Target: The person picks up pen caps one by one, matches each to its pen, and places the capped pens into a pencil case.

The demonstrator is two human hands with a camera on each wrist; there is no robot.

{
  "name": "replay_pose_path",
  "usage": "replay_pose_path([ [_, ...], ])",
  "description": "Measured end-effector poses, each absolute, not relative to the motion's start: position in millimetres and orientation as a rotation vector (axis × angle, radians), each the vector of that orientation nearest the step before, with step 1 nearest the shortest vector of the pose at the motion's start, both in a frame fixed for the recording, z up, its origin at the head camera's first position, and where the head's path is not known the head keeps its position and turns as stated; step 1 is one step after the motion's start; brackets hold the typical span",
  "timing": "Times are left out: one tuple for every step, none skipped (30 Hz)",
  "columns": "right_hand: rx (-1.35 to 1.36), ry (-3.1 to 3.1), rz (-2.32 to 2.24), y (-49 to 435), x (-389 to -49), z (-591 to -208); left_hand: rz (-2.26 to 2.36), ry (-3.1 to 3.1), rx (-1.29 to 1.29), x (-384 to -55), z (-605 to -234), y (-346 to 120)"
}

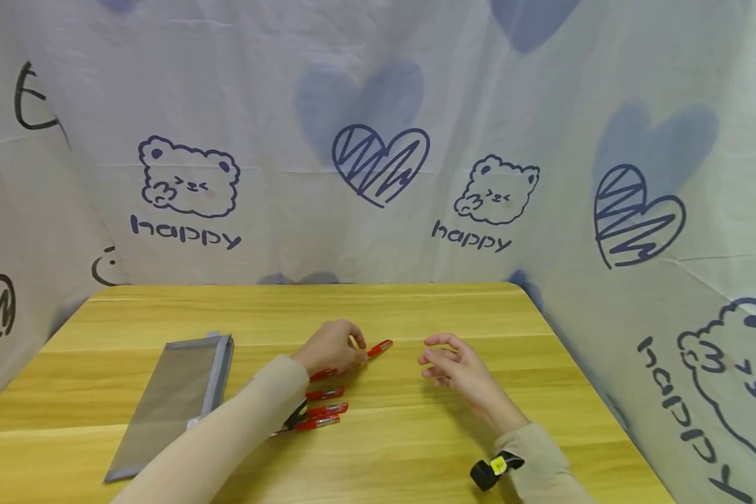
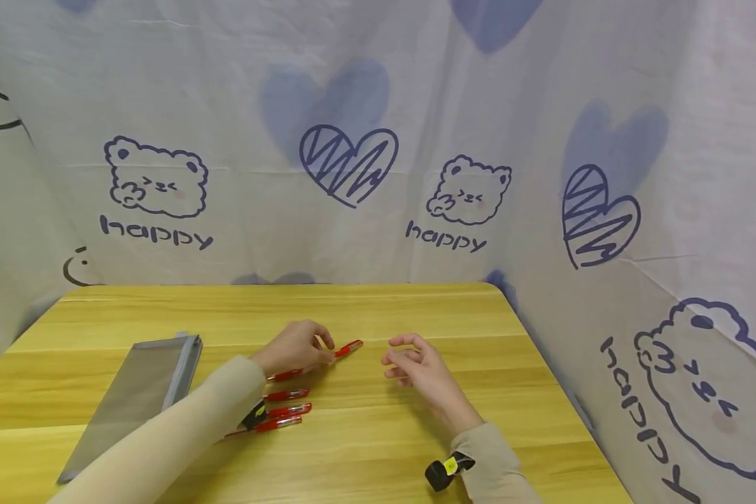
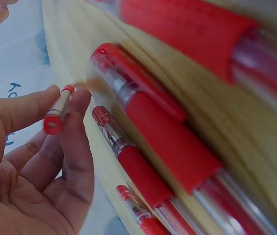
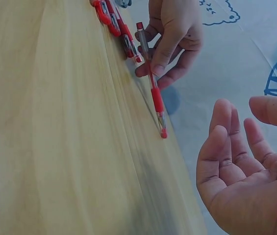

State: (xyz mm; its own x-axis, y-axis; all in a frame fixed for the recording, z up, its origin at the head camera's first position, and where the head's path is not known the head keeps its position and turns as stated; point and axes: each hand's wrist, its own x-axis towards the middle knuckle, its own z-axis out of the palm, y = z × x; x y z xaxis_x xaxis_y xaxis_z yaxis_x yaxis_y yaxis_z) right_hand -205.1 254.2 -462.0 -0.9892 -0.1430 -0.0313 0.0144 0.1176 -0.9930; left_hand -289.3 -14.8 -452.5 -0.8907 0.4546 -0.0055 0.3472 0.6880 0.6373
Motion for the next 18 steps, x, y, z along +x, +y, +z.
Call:
replay_pose_path([
  [-0.133, 2.260, -2.004, 255.0, -205.2, -462.4, 0.960, 2.755, 0.667, -289.7, -452.7, -13.8],
  [-0.132, 2.259, -2.004, 255.7, -205.2, -462.9, 0.944, 2.765, 0.678, -290.0, -452.7, -12.9],
  [-0.133, 2.261, -2.002, 256.3, -205.3, -463.3, 0.932, 2.776, 0.688, -290.3, -452.8, -12.1],
  [-0.133, 2.261, -2.001, 256.8, -205.2, -463.7, 0.919, 2.786, 0.699, -290.4, -452.9, -11.5],
  [-0.135, 2.261, -1.999, 257.4, -205.2, -464.1, 0.911, 2.794, 0.709, -290.5, -452.9, -10.9],
  [-0.137, 2.262, -1.996, 258.0, -205.1, -464.4, 0.904, 2.796, 0.716, -291.0, -453.3, -10.2],
  [-0.138, 2.261, -1.995, 258.5, -204.9, -464.7, 0.900, 2.800, 0.722, -291.3, -453.3, -9.6],
  [-0.136, 2.260, -1.994, 259.3, -204.8, -465.0, 0.900, 2.800, 0.727, -291.3, -453.2, -9.2],
  [-0.138, 2.259, -1.991, 260.0, -204.7, -465.2, 0.898, 2.800, 0.730, -291.5, -453.1, -8.7],
  [-0.140, 2.257, -1.990, 260.6, -204.6, -465.4, 0.894, 2.802, 0.732, -291.5, -452.8, -8.3],
  [-0.143, 2.256, -1.988, 261.2, -204.7, -465.7, 0.888, 2.804, 0.736, -291.5, -452.4, -7.9],
  [-0.143, 2.252, -1.990, 261.7, -204.9, -465.8, 0.882, 2.802, 0.739, -291.4, -452.0, -7.5],
  [-0.142, 2.250, -1.992, 262.2, -205.1, -465.9, 0.876, 2.803, 0.741, -291.4, -451.6, -7.1],
  [-0.139, 2.248, -1.993, 262.7, -205.4, -466.2, 0.872, 2.803, 0.745, -291.5, -451.4, -6.6],
  [-0.136, 2.247, -1.993, 263.1, -205.7, -466.6, 0.864, 2.807, 0.751, -291.5, -451.2, -6.2],
  [-0.135, 2.247, -1.992, 263.5, -205.9, -466.9, 0.858, 2.810, 0.758, -291.4, -451.0, -6.0],
  [-0.133, 2.247, -1.991, 264.0, -206.2, -467.3, 0.853, 2.810, 0.762, -291.3, -450.9, -5.6],
  [-0.132, 2.247, -1.990, 264.4, -206.3, -467.6, 0.851, 2.810, 0.766, -291.4, -451.0, -5.2],
])
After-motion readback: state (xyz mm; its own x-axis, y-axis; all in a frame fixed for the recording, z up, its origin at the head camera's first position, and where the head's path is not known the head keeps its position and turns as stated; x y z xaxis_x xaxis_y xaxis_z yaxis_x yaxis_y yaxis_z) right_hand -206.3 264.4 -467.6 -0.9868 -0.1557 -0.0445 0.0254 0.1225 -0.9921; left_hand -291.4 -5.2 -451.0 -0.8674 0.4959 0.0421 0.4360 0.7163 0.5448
